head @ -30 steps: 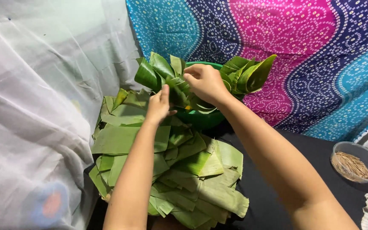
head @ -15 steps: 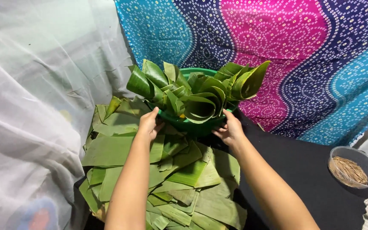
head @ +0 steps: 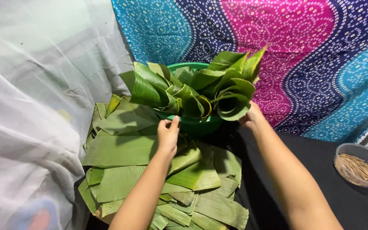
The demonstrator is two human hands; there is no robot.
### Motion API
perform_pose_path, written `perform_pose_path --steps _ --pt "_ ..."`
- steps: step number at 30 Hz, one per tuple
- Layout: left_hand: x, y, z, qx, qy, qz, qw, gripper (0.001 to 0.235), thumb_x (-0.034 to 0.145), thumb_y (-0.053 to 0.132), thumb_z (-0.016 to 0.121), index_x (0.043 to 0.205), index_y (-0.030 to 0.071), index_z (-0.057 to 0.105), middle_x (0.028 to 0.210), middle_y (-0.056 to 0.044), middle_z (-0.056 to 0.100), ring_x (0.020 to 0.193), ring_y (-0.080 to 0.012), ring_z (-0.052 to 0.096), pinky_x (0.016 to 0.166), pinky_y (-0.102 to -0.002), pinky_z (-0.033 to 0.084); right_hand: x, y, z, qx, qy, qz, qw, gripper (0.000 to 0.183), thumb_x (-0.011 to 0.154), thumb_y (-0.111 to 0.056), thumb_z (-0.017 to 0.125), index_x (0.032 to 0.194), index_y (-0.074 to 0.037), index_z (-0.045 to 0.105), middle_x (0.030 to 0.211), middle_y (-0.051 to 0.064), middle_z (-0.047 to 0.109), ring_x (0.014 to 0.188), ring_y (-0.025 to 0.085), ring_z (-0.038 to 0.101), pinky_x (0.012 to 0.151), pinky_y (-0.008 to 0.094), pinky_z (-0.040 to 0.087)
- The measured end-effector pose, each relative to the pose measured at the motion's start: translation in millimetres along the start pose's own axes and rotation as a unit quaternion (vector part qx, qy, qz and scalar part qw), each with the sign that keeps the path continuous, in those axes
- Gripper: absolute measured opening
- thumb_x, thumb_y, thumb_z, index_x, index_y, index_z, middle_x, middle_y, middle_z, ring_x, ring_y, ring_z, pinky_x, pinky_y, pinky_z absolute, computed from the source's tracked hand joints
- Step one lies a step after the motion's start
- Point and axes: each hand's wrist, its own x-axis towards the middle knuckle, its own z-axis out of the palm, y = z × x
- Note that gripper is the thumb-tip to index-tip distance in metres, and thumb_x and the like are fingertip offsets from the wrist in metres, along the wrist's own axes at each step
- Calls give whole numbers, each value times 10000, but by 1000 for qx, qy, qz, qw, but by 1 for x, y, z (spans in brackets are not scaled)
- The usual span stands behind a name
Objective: Wiping banana leaves with a cloth and rolling them into cone shapes secured with toothpicks.
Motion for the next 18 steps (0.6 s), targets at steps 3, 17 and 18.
perform_pose_path --steps 3,17,18 --pt "1 -26 4 15 9 -7 1000 355 939 337 789 1058 60 601 897 -56 570 786 -121 573 675 -230 545 -47 -34 31 -46 -33 -28 998 445 773 -117 921 1163 -85 709 986 217 705 965 366 726 886 620 563" --pt "-65 50 -117 491 -253 158 818 352 927 407 739 1229 227 711 1427 -31 585 1422 -300 437 1167 -544 307 -177 24 27 -268 -121 -27 955 311 896 -158 691 1183 -37 683 969 202 742 836 259 753 750 400 636" --pt "-79 67 -129 609 -287 181 716 407 927 416 713 1293 240 683 1517 -67 520 1526 -400 295 1230 -681 154 -203 23 39 -417 -177 -94 887 288 839 -67 757 1125 -30 750 945 198 753 820 246 740 762 380 617"
